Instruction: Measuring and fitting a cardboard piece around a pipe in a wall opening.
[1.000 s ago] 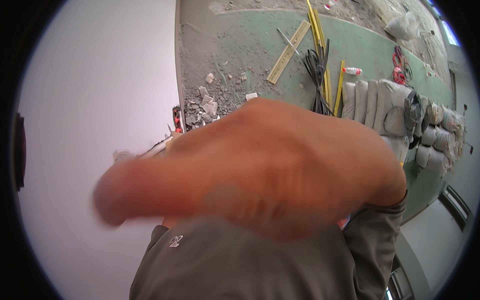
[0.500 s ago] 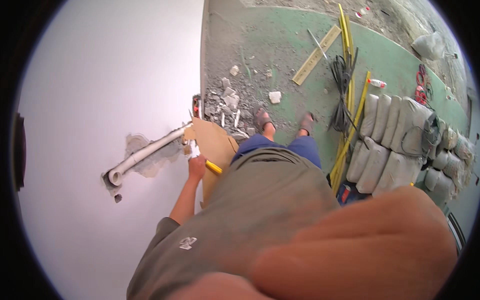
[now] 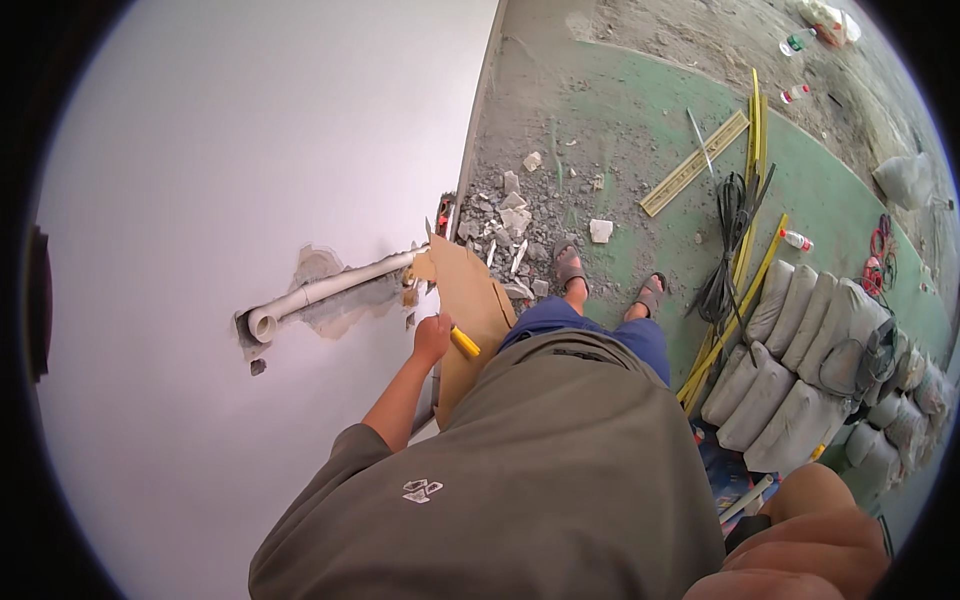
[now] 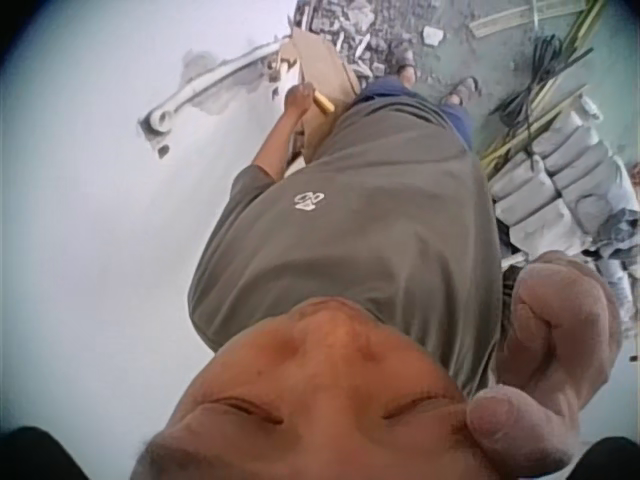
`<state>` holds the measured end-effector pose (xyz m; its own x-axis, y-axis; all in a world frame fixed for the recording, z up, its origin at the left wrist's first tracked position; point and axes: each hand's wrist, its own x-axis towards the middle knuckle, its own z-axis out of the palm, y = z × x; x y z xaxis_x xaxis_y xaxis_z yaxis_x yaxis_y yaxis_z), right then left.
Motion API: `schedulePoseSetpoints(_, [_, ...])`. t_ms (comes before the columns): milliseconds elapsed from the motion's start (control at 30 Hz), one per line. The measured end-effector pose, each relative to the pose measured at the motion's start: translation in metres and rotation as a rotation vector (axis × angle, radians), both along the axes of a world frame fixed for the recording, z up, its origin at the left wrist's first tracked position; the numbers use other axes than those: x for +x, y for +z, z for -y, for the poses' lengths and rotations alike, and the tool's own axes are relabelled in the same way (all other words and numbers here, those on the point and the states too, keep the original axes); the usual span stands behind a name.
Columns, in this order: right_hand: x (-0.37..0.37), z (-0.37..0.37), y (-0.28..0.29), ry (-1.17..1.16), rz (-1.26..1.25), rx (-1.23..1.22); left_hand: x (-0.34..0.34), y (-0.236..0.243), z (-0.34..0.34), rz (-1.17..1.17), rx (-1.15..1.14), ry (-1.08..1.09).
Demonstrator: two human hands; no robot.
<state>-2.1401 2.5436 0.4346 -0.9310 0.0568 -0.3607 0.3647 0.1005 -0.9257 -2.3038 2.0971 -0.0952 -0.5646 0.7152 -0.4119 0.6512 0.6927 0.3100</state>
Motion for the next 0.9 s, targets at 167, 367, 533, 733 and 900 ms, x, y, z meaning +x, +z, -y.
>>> schedulePoseSetpoints(167, [0.009, -0.007, -0.007, -0.076, 0.150, 0.051, -0.004, -0.003, -0.004, -0.050, -0.015, -0.039])
schedulePoseSetpoints(367, [0.009, -0.023, -0.192, -0.392, -0.348, -0.446, -0.003, -0.011, 0.013, -0.038, 0.017, -0.016])
schedulePoseSetpoints(533, [-0.072, -0.017, -0.391, -0.364, 0.067, -0.332, -0.009, -0.004, 0.008, -0.089, -0.008, -0.129])
schedulePoseSetpoints(733, [-0.025, -0.020, -0.380, -0.483, -0.042, -1.185, -0.009, 0.002, 0.017, -0.108, -0.001, -0.031])
schedulePoseSetpoints(900, [-0.006, -0.030, -0.354, -0.507, -0.179, -1.339, -0.013, -0.004, 0.006, -0.128, -0.039, -0.143])
